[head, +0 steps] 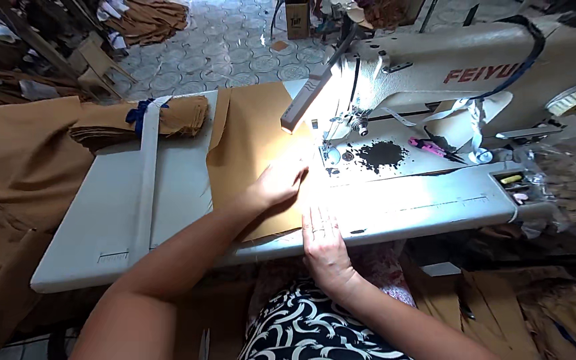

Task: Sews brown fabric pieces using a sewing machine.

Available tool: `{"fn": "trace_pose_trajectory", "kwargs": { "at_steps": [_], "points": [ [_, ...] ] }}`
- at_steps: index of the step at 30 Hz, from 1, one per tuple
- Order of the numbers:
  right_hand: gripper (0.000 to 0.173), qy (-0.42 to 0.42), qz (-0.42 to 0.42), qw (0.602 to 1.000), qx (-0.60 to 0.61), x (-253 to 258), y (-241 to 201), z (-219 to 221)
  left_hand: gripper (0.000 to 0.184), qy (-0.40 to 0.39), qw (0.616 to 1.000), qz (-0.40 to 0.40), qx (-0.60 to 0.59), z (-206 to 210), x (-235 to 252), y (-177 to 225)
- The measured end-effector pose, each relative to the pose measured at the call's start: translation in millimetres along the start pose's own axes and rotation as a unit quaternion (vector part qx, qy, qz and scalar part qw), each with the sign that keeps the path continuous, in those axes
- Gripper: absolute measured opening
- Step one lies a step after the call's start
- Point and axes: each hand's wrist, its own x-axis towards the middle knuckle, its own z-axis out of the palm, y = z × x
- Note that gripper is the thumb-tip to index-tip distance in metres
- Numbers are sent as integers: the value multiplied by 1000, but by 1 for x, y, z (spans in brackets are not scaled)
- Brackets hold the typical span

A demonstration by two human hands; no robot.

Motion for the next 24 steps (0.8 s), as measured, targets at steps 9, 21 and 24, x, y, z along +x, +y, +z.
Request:
{"fn": "trace_pose_trajectory", "kwargs": {
  "at_steps": [9, 21, 24],
  "points": [
    [62, 13, 4, 1000, 13, 1, -1, 0, 31, -80, 973, -165, 138, 8, 61, 19],
    [59, 2, -1, 1000, 2, 0, -1, 1, 24, -68, 993, -87, 38, 5, 59, 5],
    [67, -62, -10, 996, 62, 2, 7, -13, 33, 4, 999, 34, -37, 14, 44, -34]
  ]
}}
